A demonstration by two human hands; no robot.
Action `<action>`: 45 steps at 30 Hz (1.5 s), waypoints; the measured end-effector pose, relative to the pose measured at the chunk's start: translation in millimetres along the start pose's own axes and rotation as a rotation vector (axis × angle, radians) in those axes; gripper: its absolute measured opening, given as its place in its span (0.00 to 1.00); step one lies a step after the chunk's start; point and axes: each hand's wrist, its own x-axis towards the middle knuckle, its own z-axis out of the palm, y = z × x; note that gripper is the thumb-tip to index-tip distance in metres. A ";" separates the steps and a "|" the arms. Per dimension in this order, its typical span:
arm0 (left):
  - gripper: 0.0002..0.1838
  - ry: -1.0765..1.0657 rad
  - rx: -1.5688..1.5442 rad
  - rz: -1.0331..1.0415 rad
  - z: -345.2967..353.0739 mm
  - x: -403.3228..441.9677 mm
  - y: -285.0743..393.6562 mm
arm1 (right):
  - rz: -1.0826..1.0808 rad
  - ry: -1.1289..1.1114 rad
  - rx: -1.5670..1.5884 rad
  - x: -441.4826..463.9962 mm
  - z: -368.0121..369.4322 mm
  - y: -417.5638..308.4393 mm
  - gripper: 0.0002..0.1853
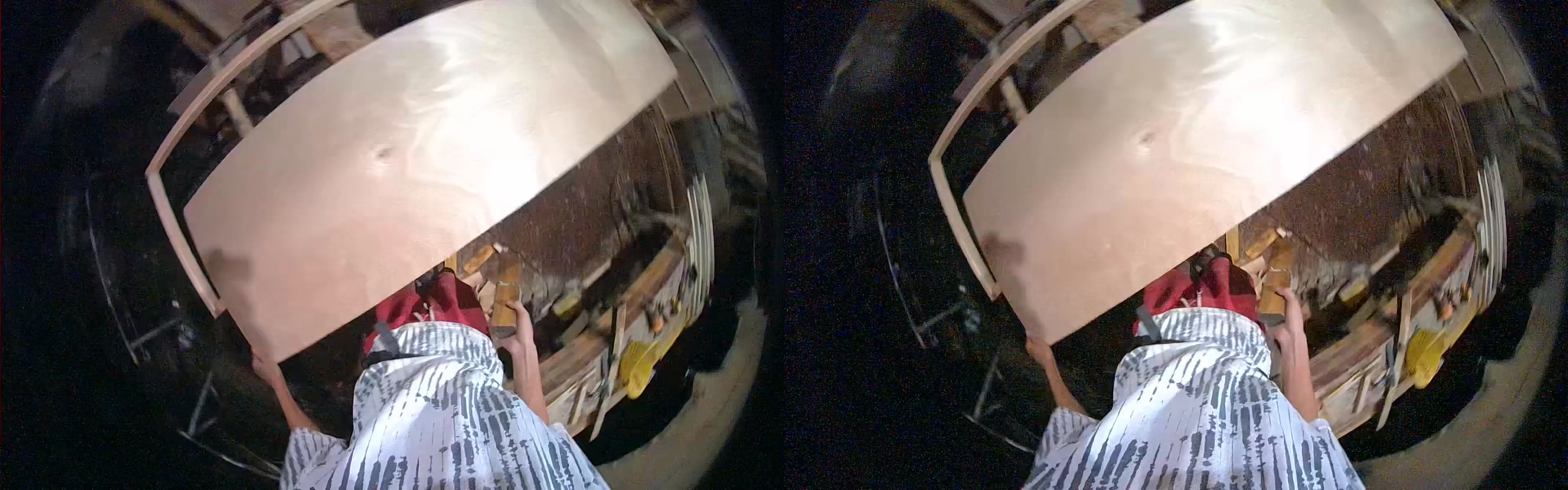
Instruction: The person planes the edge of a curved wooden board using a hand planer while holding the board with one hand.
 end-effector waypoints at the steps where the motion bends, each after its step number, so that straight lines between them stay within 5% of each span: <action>1: 0.29 0.015 -0.002 0.098 14.1 16.8 -22.4 | 0.039 0.008 0.067 4.4 1.9 8.8 0.19; 3: 0.27 -0.121 0.002 -0.013 4.7 39.7 17.2 | 0.090 0.054 0.170 0.9 19.0 22.5 0.22; 5: 0.28 -0.210 0.587 0.060 -26.2 28.7 117.6 | -0.030 0.085 0.118 14.1 18.3 41.9 0.27; 7: 0.30 0.153 0.556 0.464 -22.1 44.6 181.3 | 0.007 0.046 0.165 14.2 25.8 52.4 0.31; 8: 0.30 0.109 0.430 0.620 -14.7 54.7 226.8 | -0.068 0.116 0.107 0.3 53.7 49.4 0.31; 13: 0.33 -0.514 -0.102 1.226 131.9 -13.3 469.3 | -0.453 0.214 0.002 29.5 108.8 60.0 0.41; 16: 0.41 -0.396 0.321 1.692 207.4 -116.0 603.6 | -0.810 0.231 -0.159 68.7 148.4 19.9 0.47; 18: 0.41 -0.424 0.010 1.859 283.7 -116.5 654.1 | -0.917 0.326 -0.155 93.7 179.4 -17.5 0.48; 19: 0.41 -0.336 0.168 1.798 306.3 -128.9 673.1 | -0.888 0.429 -0.144 108.9 184.7 -34.0 0.48; 24: 0.40 -0.207 0.398 1.728 305.4 -138.2 683.2 | -0.857 0.237 -0.087 91.0 184.1 -122.4 0.56; 26: 0.40 -0.193 0.250 1.742 306.5 -139.2 683.3 | -0.755 0.469 -0.282 78.9 185.3 -49.1 0.57; 29: 0.40 -0.184 0.241 1.700 312.3 -134.8 680.1 | -0.707 0.340 -0.284 23.9 222.8 114.4 0.54; 31: 0.41 -0.215 0.227 1.699 302.3 -135.5 682.2 | -0.427 0.288 -0.121 -7.9 236.4 159.3 0.49; 32: 0.41 -0.259 0.210 1.710 300.0 -135.2 680.5 | -0.479 0.303 -0.152 -5.3 235.8 159.0 0.52; 35: 0.41 -0.232 0.237 1.702 301.8 -135.6 679.6 | -0.776 0.500 -0.288 53.0 208.4 74.6 0.52; 39: 0.42 -0.267 0.178 1.736 307.1 -133.1 677.1 | -0.834 0.589 -0.236 69.5 202.9 -44.0 0.46; 41: 0.43 -0.238 0.209 1.741 307.9 -134.8 682.6 | -0.853 0.617 -0.348 58.6 207.0 -5.3 0.51; 44: 0.44 -0.269 0.186 1.727 308.7 -133.8 680.9 | -0.668 0.438 -0.297 3.9 234.1 158.6 0.52; 45: 0.44 -0.280 0.191 1.723 306.6 -133.1 678.2 | -0.505 0.401 -0.056 -12.4 252.9 173.8 0.51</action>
